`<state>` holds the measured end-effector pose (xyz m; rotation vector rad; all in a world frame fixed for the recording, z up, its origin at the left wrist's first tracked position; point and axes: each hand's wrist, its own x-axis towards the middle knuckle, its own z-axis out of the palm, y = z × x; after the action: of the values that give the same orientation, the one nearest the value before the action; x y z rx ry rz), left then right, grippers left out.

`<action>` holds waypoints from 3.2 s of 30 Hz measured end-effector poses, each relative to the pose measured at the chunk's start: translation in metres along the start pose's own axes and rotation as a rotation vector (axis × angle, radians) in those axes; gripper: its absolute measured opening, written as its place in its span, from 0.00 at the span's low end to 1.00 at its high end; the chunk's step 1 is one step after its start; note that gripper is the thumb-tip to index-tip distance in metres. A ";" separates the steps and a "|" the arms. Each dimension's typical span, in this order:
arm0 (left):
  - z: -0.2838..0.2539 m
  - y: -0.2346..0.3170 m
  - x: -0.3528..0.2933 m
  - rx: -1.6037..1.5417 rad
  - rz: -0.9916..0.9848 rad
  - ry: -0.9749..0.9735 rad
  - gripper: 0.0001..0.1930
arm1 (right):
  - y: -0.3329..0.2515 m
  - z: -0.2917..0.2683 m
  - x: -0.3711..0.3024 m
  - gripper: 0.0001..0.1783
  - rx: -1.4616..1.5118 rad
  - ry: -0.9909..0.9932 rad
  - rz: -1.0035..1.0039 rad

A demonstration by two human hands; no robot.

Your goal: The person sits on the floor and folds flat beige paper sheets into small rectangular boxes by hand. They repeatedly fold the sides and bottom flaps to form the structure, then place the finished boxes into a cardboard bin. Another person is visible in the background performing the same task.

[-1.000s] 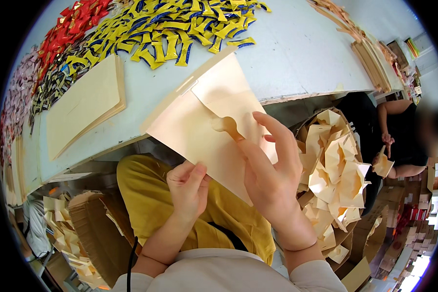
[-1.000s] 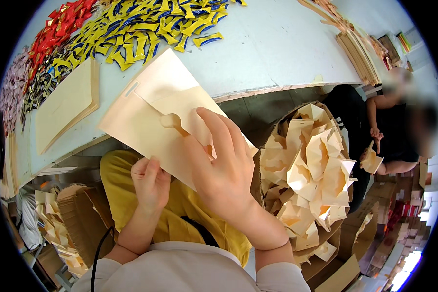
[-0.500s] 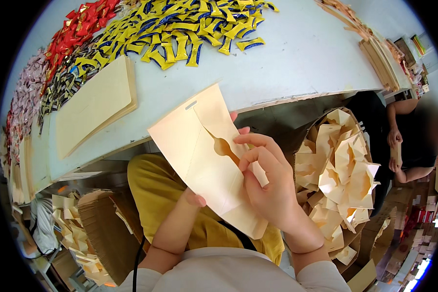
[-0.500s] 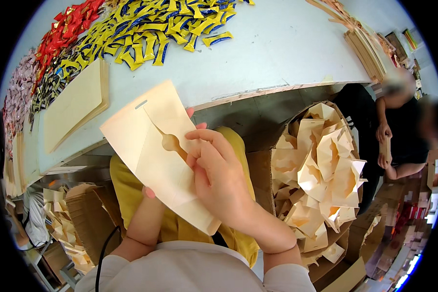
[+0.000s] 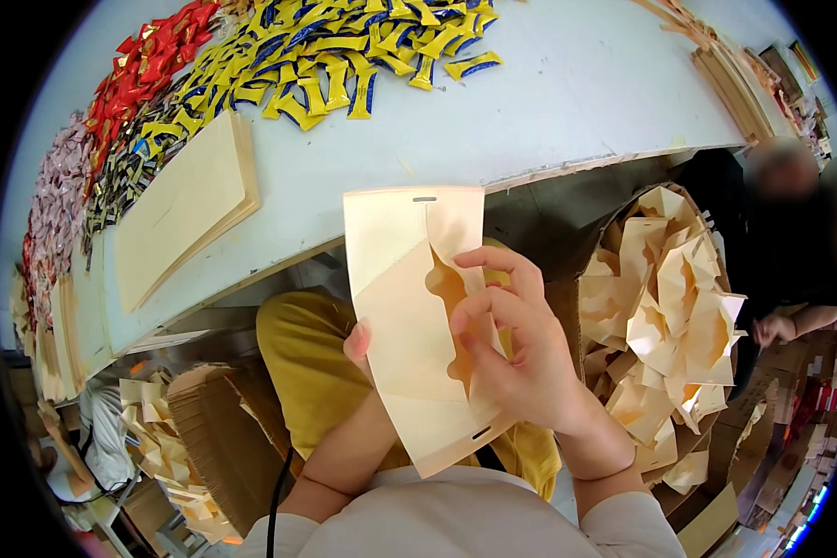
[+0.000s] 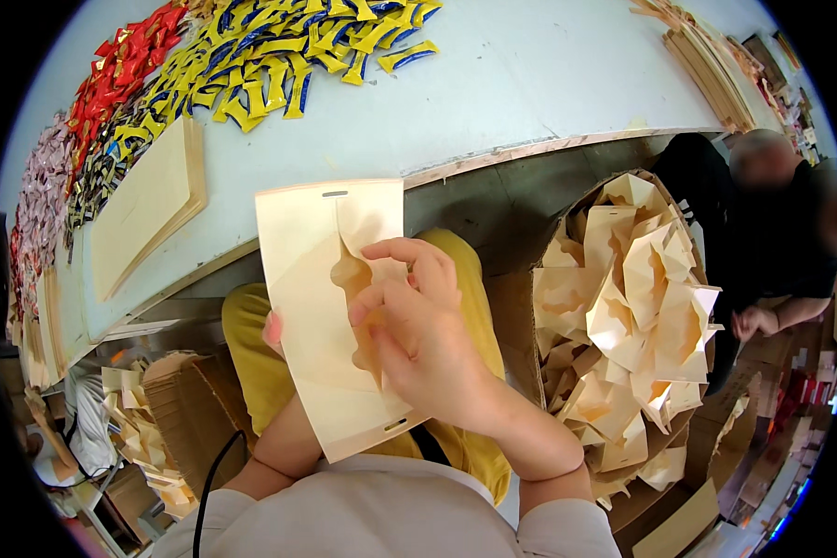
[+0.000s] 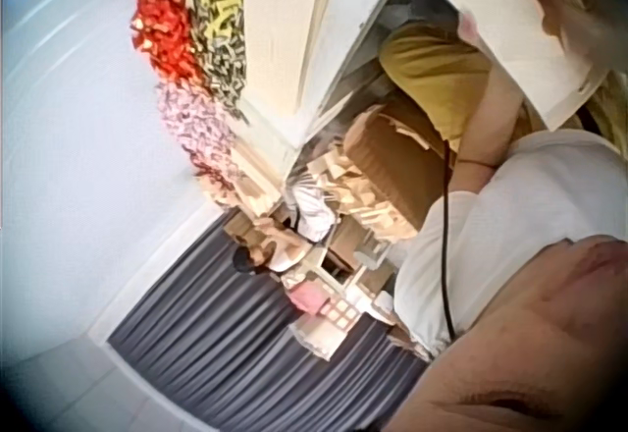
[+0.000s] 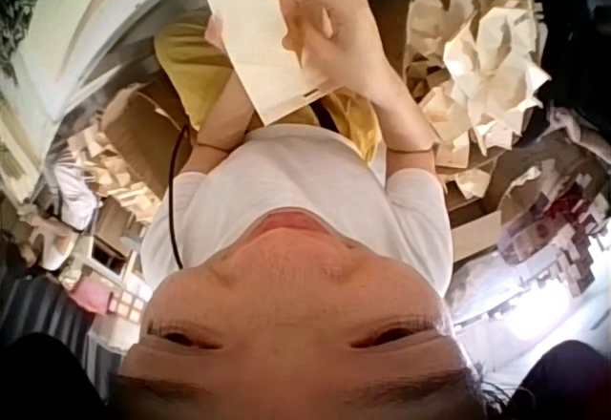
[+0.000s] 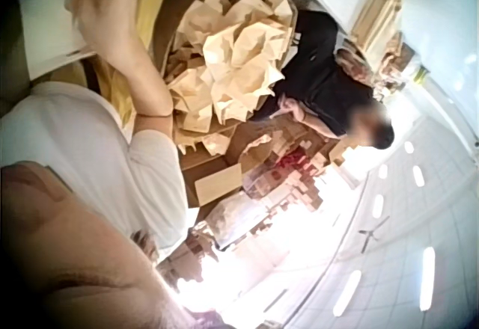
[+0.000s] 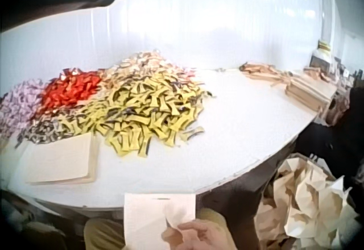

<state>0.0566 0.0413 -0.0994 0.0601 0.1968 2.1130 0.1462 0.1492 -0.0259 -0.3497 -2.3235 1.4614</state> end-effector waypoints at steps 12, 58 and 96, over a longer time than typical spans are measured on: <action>0.025 0.009 -0.005 -0.295 -0.195 0.098 0.44 | 0.009 0.012 -0.012 0.14 -0.077 0.137 0.010; 0.049 0.022 -0.016 -0.024 -0.242 0.204 0.52 | -0.006 0.026 -0.006 0.40 -0.684 0.203 -0.374; 0.075 0.043 -0.026 0.153 -0.278 0.246 0.60 | -0.016 0.005 0.016 0.22 -0.728 0.164 -0.529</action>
<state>0.0434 0.0061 -0.0174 -0.1309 0.4864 1.8213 0.1292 0.1446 -0.0101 -0.0187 -2.4675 0.3107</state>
